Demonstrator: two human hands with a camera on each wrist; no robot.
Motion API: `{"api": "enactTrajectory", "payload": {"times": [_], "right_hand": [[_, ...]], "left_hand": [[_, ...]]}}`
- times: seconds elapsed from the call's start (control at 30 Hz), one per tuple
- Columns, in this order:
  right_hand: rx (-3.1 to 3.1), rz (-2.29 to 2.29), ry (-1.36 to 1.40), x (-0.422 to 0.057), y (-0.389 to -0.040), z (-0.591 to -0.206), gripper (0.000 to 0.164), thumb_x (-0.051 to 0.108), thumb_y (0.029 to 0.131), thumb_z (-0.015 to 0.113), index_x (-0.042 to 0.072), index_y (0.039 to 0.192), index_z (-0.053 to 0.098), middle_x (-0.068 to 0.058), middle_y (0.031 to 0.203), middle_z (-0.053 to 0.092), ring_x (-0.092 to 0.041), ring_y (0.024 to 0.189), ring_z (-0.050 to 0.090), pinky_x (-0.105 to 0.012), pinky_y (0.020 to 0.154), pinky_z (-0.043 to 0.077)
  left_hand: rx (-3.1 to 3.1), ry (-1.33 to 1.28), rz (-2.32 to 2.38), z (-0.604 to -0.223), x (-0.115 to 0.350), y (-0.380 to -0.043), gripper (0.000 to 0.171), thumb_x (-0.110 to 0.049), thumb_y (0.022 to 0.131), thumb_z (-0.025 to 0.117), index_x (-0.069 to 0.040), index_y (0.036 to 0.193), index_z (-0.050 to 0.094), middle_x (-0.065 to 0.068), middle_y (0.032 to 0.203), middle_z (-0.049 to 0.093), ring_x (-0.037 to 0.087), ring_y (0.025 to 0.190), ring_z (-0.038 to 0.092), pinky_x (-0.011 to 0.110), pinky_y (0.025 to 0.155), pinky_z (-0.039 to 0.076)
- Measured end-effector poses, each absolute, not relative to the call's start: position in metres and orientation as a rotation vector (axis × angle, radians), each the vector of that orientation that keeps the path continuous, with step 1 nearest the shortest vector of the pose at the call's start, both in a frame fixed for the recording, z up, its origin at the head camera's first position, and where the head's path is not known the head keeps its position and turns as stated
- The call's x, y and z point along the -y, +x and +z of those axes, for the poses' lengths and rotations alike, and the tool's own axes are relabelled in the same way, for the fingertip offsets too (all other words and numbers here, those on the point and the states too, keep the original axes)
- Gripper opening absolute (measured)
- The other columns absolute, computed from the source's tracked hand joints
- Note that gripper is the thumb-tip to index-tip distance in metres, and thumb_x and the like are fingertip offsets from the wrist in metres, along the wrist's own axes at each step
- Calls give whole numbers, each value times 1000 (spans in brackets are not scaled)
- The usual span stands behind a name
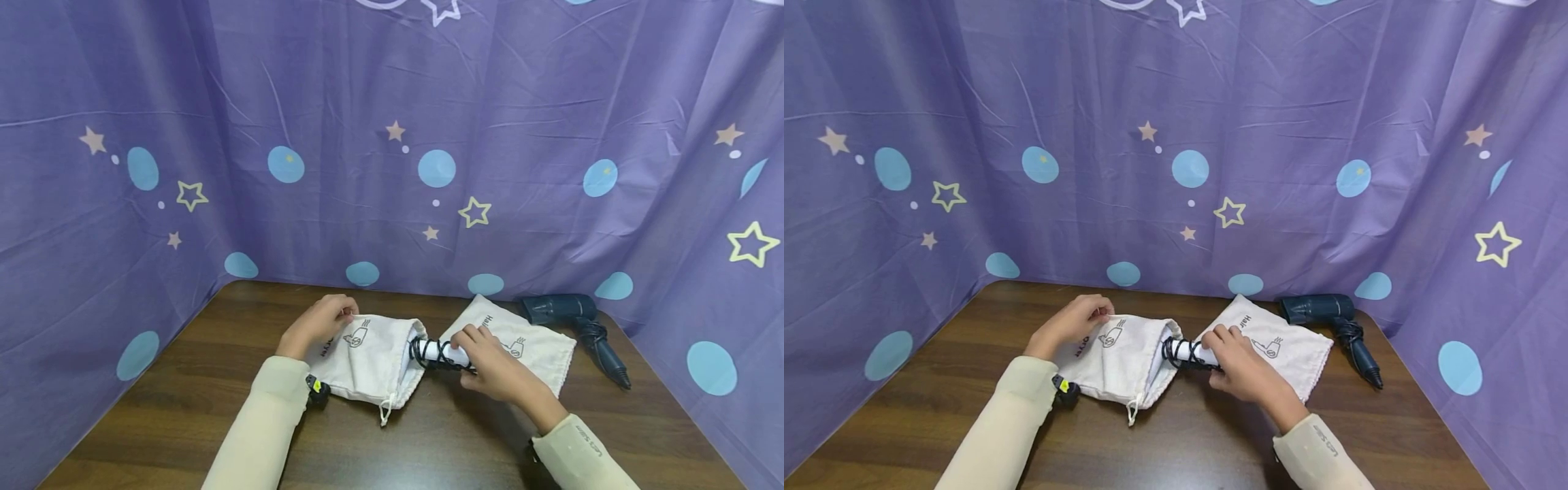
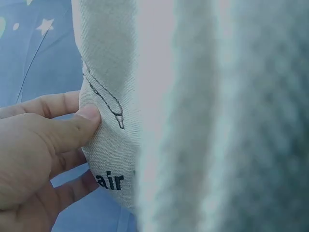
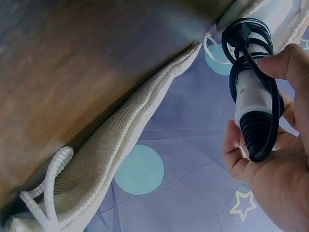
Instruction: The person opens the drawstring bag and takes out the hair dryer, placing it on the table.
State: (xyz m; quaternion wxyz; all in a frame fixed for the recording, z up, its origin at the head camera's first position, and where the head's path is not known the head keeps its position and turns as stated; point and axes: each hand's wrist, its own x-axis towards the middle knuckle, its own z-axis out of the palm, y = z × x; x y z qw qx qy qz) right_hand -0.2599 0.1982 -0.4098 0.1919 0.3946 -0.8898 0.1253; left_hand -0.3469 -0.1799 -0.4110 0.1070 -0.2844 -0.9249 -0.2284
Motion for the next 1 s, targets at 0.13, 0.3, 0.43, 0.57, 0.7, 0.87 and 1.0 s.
{"api": "enactTrajectory", "payload": {"times": [0.13, 0.3, 0.43, 0.57, 0.7, 0.87, 1.0], "right_hand": [[2492, 353, 1101, -199, -260, -409, 52, 12, 66, 82, 10, 110, 56, 0, 104, 54, -20, 90, 46, -38, 78, 42], [2504, 350, 1071, -198, -259, -410, 53, 15, 65, 81, 11, 111, 56, 0, 103, 53, -20, 89, 45, -37, 77, 41], [2507, 333, 1064, -196, -258, -412, 52, 17, 66, 81, 10, 112, 58, -1, 101, 54, -21, 89, 47, -39, 78, 43], [2493, 317, 1077, -194, -258, -412, 45, 16, 73, 82, 9, 111, 59, -1, 98, 56, -20, 85, 47, -40, 79, 42], [2482, 306, 1086, -193, -257, -412, 39, 14, 79, 82, 9, 110, 60, -1, 96, 57, -19, 83, 45, -39, 77, 40], [2501, 298, 1064, -192, -255, -411, 37, 14, 82, 80, 10, 112, 60, 0, 98, 56, -20, 84, 44, -37, 76, 39], [2532, 278, 1039, -191, -254, -411, 37, 14, 84, 79, 11, 114, 58, 0, 99, 54, -20, 84, 42, -35, 73, 38]], "left_hand": [[2764, -828, -675, -410, 177, -346, 7, -5, 97, 68, -11, 100, 71, -1, 92, 65, 16, 88, 59, 38, 80, 51], [2779, -920, -671, -410, 160, -343, 21, -6, 99, 63, -9, 119, 69, 5, 114, 67, 24, 109, 61, 44, 95, 50], [2748, -1090, -626, -411, 142, -341, 30, -6, 103, 58, -12, 131, 65, 5, 129, 65, 28, 124, 57, 48, 106, 44], [2732, -1126, -583, -412, 132, -339, 24, -4, 102, 58, -15, 123, 66, 2, 117, 65, 23, 112, 59, 43, 99, 48], [2749, -1095, -580, -412, 130, -337, 21, -2, 102, 58, -14, 118, 64, 3, 107, 62, 18, 99, 58, 38, 88, 50], [2730, -1111, -627, -411, 133, -337, 20, -1, 101, 59, -12, 117, 65, 4, 103, 62, 16, 94, 59, 36, 84, 52], [2707, -1101, -622, -411, 138, -339, 18, -3, 101, 61, -15, 113, 67, 0, 97, 61, 13, 90, 57, 34, 83, 51]]}}
